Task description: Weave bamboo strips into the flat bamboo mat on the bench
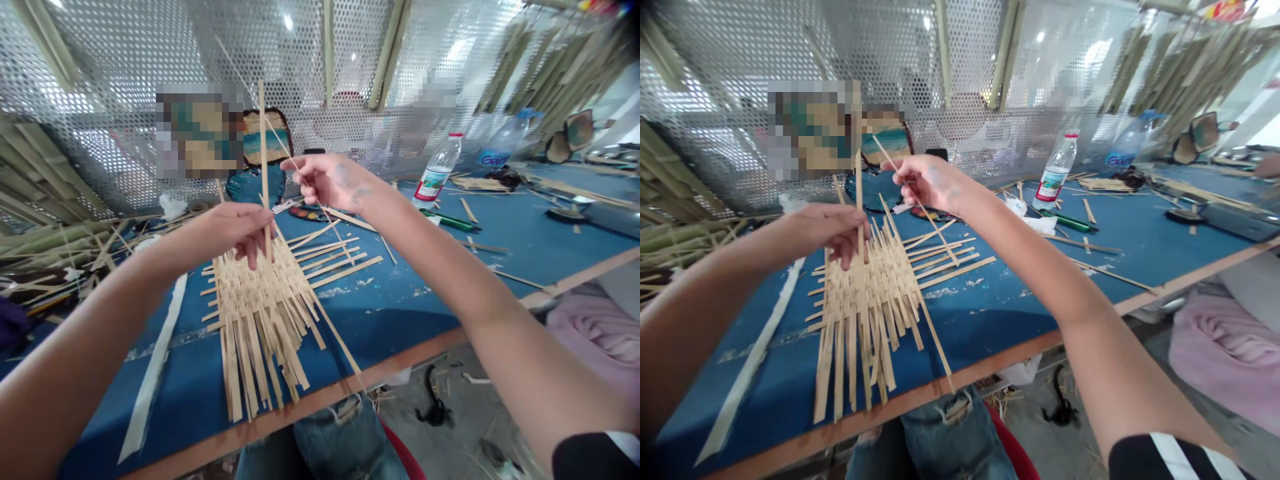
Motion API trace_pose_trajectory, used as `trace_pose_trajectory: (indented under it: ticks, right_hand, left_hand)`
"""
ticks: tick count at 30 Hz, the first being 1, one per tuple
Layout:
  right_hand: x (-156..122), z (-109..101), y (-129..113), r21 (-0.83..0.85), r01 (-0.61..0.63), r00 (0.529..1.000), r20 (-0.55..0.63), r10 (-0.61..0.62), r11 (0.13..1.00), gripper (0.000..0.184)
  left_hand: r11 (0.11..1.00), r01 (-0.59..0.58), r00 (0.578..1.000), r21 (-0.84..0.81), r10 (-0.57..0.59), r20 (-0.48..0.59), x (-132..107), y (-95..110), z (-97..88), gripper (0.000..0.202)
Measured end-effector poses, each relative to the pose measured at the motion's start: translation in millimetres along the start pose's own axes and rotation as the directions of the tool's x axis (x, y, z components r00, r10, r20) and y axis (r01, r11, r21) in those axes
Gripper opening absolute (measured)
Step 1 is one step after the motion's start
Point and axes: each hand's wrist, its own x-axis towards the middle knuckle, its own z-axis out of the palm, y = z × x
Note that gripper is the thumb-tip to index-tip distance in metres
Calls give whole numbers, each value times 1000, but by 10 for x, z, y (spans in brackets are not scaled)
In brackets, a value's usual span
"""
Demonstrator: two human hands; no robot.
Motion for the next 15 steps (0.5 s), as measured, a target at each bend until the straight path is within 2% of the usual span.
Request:
trace_pose_trajectory:
  ticks: [4,8,12,15]
  right_hand:
    - [-371,145,54,32,-68,996,62,66,997,10]
    - [-695,58,56,4,-29,995,101,28,1000,22]
    - [-763,-166,92,-39,-4,995,95,8,999,32]
    - [-711,-390,142,-97,-43,999,25,46,994,25]
  left_hand:
    - [988,-87,996,-131,89,6,11,-7,425,36]
    - [972,-99,995,-214,103,8,-55,44,757,34]
    - [975,-27,998,-220,40,57,86,111,904,30]
    - [996,-25,986,-86,39,162,310,141,901,30]
